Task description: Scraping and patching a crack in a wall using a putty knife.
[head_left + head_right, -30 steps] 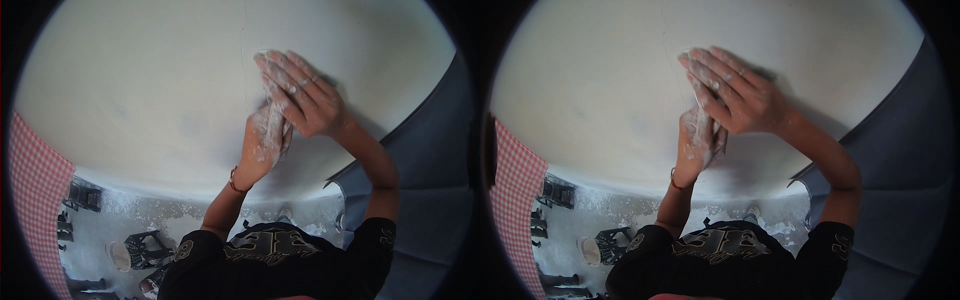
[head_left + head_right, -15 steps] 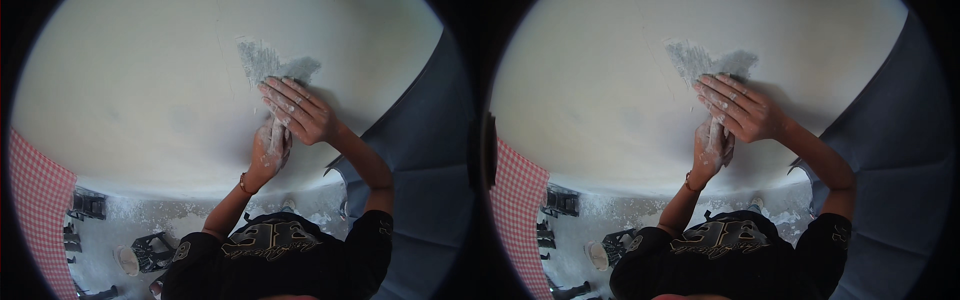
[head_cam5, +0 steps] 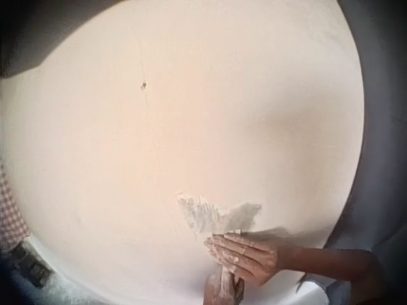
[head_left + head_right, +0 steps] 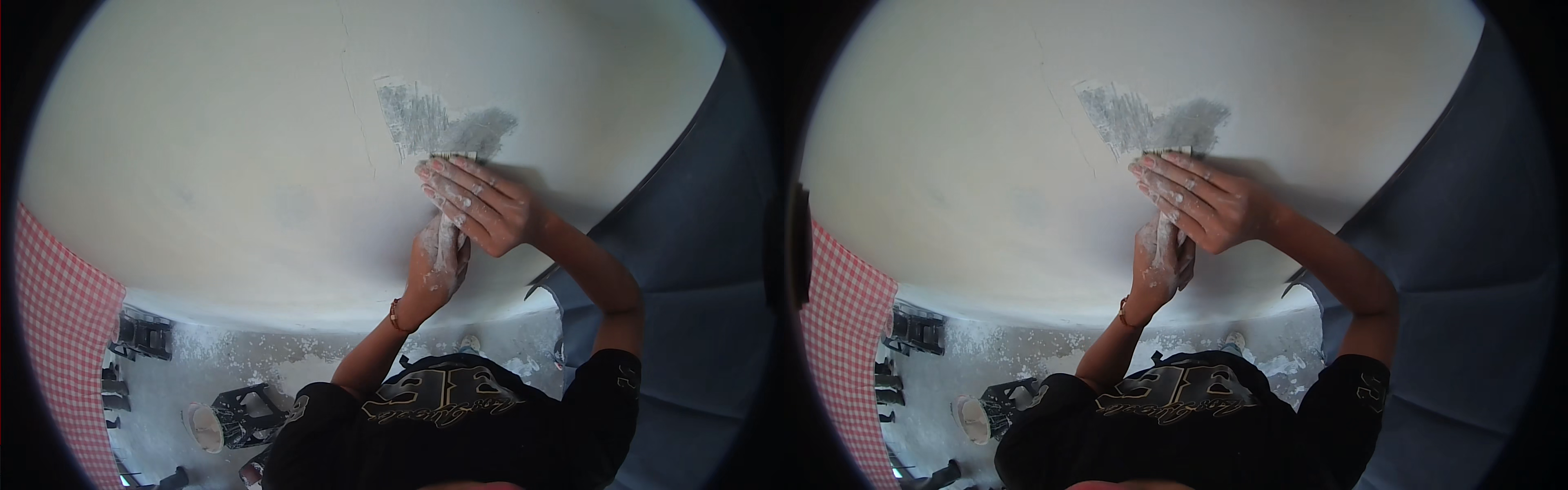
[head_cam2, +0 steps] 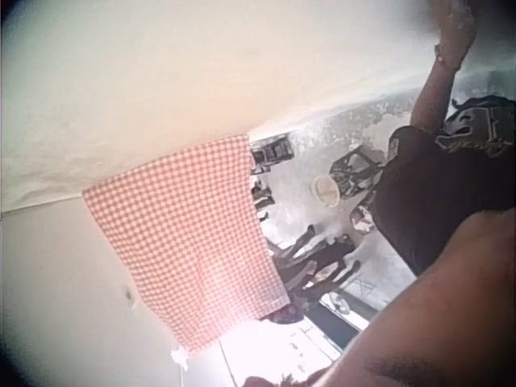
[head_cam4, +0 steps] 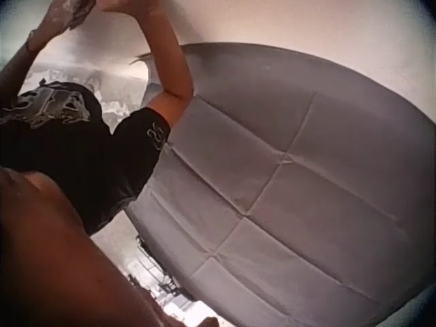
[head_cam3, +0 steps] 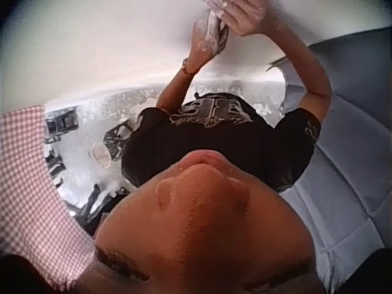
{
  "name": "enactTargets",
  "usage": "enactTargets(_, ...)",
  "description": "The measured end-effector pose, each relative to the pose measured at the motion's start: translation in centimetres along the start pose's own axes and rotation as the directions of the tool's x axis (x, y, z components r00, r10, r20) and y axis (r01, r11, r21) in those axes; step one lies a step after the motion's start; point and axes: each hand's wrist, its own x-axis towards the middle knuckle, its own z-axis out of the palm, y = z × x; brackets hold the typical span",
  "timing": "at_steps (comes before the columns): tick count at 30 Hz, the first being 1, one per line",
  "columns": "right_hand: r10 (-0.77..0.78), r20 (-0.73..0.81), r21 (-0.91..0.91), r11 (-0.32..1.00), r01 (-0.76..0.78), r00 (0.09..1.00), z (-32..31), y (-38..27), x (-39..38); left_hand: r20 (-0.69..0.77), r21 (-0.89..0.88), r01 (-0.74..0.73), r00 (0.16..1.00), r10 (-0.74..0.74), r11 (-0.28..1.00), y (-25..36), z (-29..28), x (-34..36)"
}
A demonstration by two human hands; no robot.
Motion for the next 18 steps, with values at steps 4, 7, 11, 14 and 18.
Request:
enactTargets(4, 0.002, -0.026, -0.003, 1.000, -0.002, 1.000, -0.8, 1.2, 1.7, 0.027, 0.010, 0.008, 1.000, -0.008, 1.000, 1.1, -1.7, 2.2)
enactTargets(7, 0.073, -0.069, -0.023, 0.997, -0.074, 0.995, -1.5, 1.8, 2.6, 0.413, -0.517, 0.581, 0.813, -0.411, 0.629, 4.7, -4.5, 4.2)
enactTargets(11, 0.071, -0.072, 0.007, 0.997, -0.071, 0.995, -0.8, 1.0, 1.7, 0.153, -0.152, 0.224, 0.968, -0.201, 0.963, 4.0, -2.7, 3.3)
enactTargets(14, 0.102, -0.094, -0.035, 0.994, -0.106, 0.990, -1.4, 1.3, 2.2, 0.131, -0.126, 0.128, 0.985, -0.111, 0.984, 4.2, -2.7, 3.3)
enactTargets(18, 0.166, -0.095, -0.037, 0.985, -0.170, 0.982, -1.8, 1.5, 2.3, 0.089, -0.084, -0.021, 0.996, 0.029, 0.996, 4.0, -2.7, 4.3)
